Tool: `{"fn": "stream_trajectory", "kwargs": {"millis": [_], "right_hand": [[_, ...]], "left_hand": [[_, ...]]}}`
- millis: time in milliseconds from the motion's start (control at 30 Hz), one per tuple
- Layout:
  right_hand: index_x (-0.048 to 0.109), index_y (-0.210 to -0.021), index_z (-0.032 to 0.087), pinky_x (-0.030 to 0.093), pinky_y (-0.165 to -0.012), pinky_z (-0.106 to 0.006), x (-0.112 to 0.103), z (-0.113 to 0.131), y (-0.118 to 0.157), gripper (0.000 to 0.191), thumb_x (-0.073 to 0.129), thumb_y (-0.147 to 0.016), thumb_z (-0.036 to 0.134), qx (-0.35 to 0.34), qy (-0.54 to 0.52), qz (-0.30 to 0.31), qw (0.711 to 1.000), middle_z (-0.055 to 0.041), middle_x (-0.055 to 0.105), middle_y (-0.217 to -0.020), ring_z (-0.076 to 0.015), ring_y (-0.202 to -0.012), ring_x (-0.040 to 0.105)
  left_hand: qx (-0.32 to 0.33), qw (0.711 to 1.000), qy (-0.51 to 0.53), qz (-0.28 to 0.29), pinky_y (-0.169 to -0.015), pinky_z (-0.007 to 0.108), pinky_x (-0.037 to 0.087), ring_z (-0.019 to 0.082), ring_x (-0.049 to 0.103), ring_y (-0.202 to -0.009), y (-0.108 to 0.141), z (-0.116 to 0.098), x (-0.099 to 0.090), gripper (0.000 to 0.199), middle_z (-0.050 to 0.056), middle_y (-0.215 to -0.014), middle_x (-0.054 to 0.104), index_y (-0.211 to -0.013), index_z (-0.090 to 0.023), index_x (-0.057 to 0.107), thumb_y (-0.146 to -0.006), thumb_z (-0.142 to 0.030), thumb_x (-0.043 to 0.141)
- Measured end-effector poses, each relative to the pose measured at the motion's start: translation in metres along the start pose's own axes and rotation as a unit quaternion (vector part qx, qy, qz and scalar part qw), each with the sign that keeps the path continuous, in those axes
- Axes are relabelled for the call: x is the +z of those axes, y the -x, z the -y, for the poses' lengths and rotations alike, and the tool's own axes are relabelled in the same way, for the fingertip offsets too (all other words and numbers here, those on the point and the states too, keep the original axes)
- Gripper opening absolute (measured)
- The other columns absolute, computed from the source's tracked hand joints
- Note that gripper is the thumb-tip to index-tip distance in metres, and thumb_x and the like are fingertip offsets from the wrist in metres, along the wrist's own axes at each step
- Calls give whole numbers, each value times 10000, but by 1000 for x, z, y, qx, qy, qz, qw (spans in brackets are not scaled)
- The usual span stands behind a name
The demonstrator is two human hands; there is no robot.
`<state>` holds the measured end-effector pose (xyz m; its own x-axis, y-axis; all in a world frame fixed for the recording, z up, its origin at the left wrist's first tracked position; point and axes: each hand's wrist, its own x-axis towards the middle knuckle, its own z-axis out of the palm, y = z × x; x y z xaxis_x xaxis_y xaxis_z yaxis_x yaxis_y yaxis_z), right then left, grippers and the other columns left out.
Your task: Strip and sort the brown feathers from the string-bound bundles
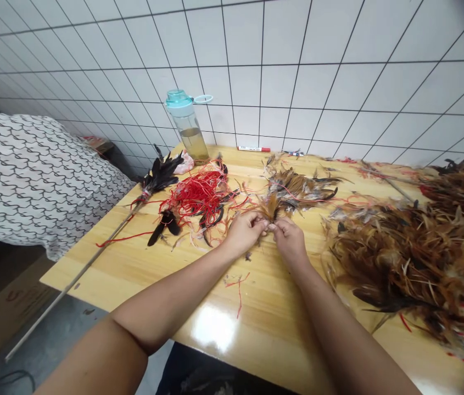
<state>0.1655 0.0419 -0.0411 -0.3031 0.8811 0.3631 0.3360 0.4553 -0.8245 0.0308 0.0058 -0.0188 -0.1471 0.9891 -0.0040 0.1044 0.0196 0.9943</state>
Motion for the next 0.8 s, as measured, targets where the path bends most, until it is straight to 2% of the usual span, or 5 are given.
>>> {"fn": "stream_trajectory", "kwargs": {"millis": [200,367,500,600,800], "right_hand": [[495,-570,233,448,-673,-338,-1,1,1,241,472,-808,268,11,44,-6,999,-47,564,-678,-196,-673,535],[416,-534,238,419,-643,-342,-1,2,2,286,439,-818,267,12,65,-15,998,-41,525,-648,-195,-650,505],[405,-532,240,425,-635,-340,-2,3,1,285,440,-813,269,12,56,-14,998,-38,519,-641,-191,-631,495],[409,-530,241,430,-634,-333,-2,2,0,279,448,-805,268,7,48,-5,999,-32,506,-626,-190,-633,501],[437,-525,239,436,-630,-325,-4,3,-2,281,463,-797,303,16,22,29,999,-26,493,-609,-185,-622,505]], "left_hand": [[15,999,-34,31,-632,248,469,131,613,-643,3,-6,-3,177,28,-668,646,-682,-145,606,-792,-281,579],[14,999,-13,50,-692,260,483,149,641,-712,4,-12,-5,185,46,-719,677,-710,-140,617,-817,-279,557],[15,998,-1,67,-681,248,476,132,617,-687,3,-13,-5,139,30,-706,661,-736,-134,626,-771,-268,617],[9,998,29,57,-652,241,475,113,584,-646,3,-11,-3,135,10,-672,631,-717,-136,603,-720,-254,670],[-12,989,127,71,-610,216,425,82,524,-608,1,-9,-5,305,-27,-619,551,-660,-140,542,-629,-334,775]]}}
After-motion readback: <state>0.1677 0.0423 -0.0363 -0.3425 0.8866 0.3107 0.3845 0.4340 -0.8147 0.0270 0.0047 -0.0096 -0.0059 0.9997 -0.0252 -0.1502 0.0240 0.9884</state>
